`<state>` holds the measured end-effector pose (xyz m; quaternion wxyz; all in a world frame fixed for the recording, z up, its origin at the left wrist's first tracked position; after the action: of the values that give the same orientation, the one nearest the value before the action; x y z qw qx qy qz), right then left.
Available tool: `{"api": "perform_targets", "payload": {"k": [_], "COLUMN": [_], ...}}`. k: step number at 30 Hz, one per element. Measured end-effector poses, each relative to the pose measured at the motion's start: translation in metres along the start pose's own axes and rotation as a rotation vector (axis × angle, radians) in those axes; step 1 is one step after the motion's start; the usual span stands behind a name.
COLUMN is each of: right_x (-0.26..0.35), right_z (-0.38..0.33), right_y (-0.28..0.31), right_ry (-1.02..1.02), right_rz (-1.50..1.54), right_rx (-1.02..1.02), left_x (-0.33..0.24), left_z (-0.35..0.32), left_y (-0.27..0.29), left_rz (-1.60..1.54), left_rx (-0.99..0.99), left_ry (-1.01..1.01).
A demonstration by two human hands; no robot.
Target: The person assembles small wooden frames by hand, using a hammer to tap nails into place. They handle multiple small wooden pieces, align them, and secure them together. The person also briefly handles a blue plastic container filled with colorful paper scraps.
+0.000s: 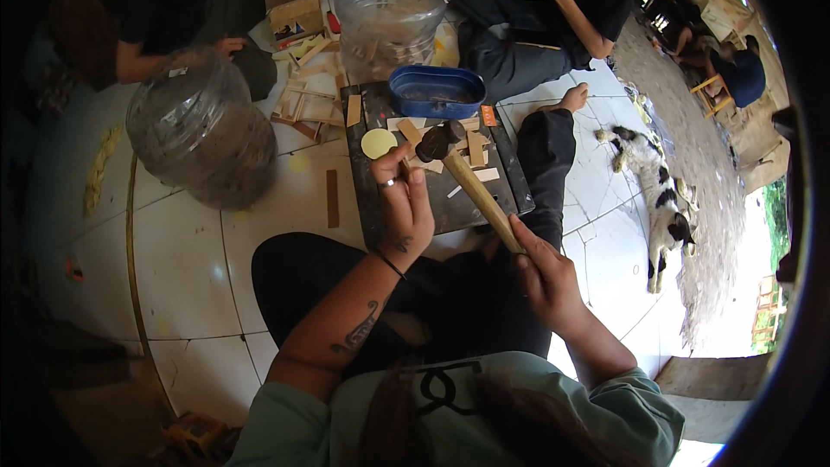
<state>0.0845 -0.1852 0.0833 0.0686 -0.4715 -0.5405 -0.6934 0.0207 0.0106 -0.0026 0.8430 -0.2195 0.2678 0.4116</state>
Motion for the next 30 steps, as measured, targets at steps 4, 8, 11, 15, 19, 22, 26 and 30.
{"api": "perform_targets", "payload": {"k": [4,8,11,15,19,22,26,30], "right_x": [-0.024,-0.058,-0.078,-0.066,-0.019,0.01,0.026,0.029], "right_z": [0.008,0.038,0.059,0.064,0.041,0.033,0.03,0.027], "right_y": [-0.001,-0.003,-0.018,-0.021,-0.006,-0.003,0.003,0.001], "right_ry": [-0.163,-0.02,-0.019,0.058,0.508,0.63,0.736,0.876], "right_rz": [0.301,-0.425,-0.544,-0.538,0.083,0.17,0.168,0.21], "right_rx": [-0.104,-0.433,-0.432,-0.546,-0.38,0.139,0.344,0.419], "left_x": [-0.001,-0.004,-0.017,-0.045,-0.073,-0.092,-0.106,-0.113], "left_z": [0.001,0.01,0.01,0.0,-0.014,-0.019,-0.021,-0.024], "left_y": [0.001,0.004,0.007,0.017,0.02,0.021,0.029,0.039], "left_rz": [-0.055,-0.119,-0.164,-0.209,-0.31,-0.272,-0.353,-0.451], "left_rx": [0.013,0.012,0.097,0.343,0.511,0.681,0.83,0.943], "left_ry": [-0.019,0.033,0.059,0.195,0.379,0.352,0.464,0.612]}}
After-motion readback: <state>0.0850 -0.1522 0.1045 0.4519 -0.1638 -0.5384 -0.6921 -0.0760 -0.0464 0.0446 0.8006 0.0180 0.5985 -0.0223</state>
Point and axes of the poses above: each hand's wrist, its own z-axis towards the middle knuckle, its own y-axis out of the back of the hand, x = y × z, the point moved 2 cm from there along z, towards the middle knuckle, and after that the axes turned 14 degrees about -y, right-handed, at the moved point
